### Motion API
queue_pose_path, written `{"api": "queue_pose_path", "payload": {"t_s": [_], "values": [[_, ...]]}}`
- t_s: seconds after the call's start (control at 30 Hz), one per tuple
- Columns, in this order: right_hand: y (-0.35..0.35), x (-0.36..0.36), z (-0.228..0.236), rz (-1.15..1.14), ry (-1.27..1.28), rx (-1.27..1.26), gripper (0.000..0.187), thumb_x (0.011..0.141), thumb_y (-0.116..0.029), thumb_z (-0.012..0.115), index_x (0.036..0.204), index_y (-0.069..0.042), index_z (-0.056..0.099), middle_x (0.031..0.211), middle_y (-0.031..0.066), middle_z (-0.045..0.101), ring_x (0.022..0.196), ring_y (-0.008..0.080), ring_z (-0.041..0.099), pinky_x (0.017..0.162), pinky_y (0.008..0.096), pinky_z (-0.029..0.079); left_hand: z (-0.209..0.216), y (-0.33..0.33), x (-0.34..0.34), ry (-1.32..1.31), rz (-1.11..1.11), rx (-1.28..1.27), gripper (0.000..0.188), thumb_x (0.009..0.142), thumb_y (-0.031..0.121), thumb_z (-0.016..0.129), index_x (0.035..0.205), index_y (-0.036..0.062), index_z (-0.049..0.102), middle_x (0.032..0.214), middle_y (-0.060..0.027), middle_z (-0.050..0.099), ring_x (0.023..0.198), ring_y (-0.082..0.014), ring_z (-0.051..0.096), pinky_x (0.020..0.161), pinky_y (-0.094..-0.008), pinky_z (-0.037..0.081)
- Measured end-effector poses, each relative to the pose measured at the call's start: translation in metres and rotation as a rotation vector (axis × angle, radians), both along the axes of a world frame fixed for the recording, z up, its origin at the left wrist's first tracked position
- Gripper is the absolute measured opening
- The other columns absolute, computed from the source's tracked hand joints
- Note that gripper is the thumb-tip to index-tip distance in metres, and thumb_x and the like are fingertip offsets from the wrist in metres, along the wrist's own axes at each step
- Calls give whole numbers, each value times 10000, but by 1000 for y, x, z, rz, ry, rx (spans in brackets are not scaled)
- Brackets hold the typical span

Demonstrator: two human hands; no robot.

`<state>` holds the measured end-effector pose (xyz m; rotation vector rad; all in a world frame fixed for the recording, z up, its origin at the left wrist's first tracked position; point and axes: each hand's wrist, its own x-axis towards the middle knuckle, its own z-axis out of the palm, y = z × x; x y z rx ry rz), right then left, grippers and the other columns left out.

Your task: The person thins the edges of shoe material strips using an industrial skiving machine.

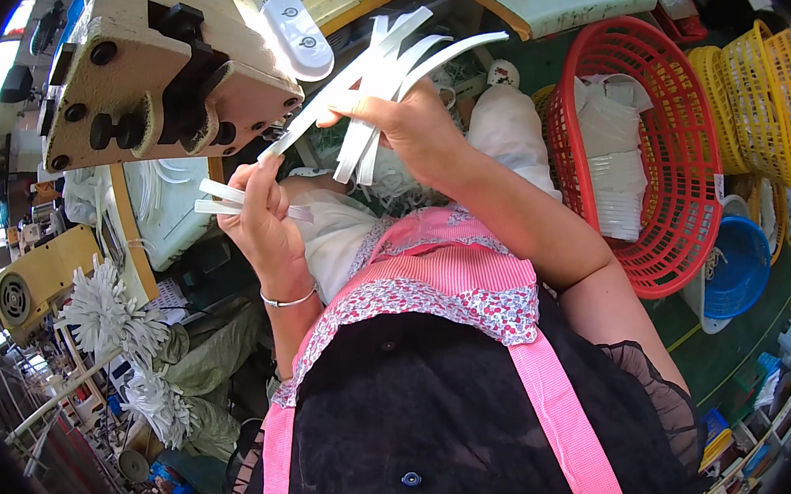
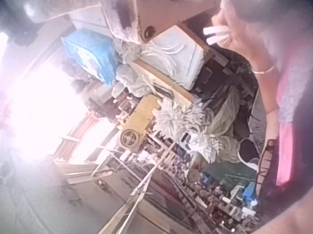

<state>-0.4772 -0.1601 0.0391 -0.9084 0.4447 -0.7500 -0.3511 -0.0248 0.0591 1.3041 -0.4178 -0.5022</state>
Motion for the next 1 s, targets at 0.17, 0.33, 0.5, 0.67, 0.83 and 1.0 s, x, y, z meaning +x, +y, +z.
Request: {"api": "queue_pose_path", "payload": {"t_s": [0.17,0.33,0.5,0.67,0.83,1.0], "values": [[0,3,-2,58,-16,-15,222,884,-42,661,1087,21,598,918,108,698,844,141,666,749,250,522,2,14,9,60,40,18,81,842,38,696,787,-10,662,610,67,427,465,0,265,440,-196,177],[10,6,9,95,33,-43,178,879,-33,674,1039,35,633,918,113,705,833,147,669,726,242,523,-6,23,22,265,22,-113,65,854,4,661,810,22,617,643,59,441,485,-1,281,443,-209,163],[24,15,2,-1,-68,-8,138,869,-21,697,990,39,665,879,104,706,812,154,676,728,247,525,-28,10,8,435,-160,-345,97,875,-4,648,964,13,613,705,45,477,515,-10,318,454,-190,217],[23,11,8,-14,-25,-6,138,864,-15,700,990,27,662,856,94,701,802,150,676,718,248,525,-17,-13,-6,99,-99,-110,69,877,-5,686,918,-18,632,738,15,563,538,-7,396,469,-187,248],[17,0,14,-4,75,17,143,856,-12,696,988,25,653,870,99,706,812,151,680,726,250,528,-11,-14,-9,48,1,-133,84,856,-45,705,822,-21,632,658,39,526,486,11,339,439,-195,185],[16,0,9,17,51,60,174,858,-11,687,1021,26,638,904,110,711,830,152,687,713,242,531,-9,-9,-9,159,18,-155,86,857,-43,701,819,-13,630,619,66,454,474,11,300,437,-196,176]]}}
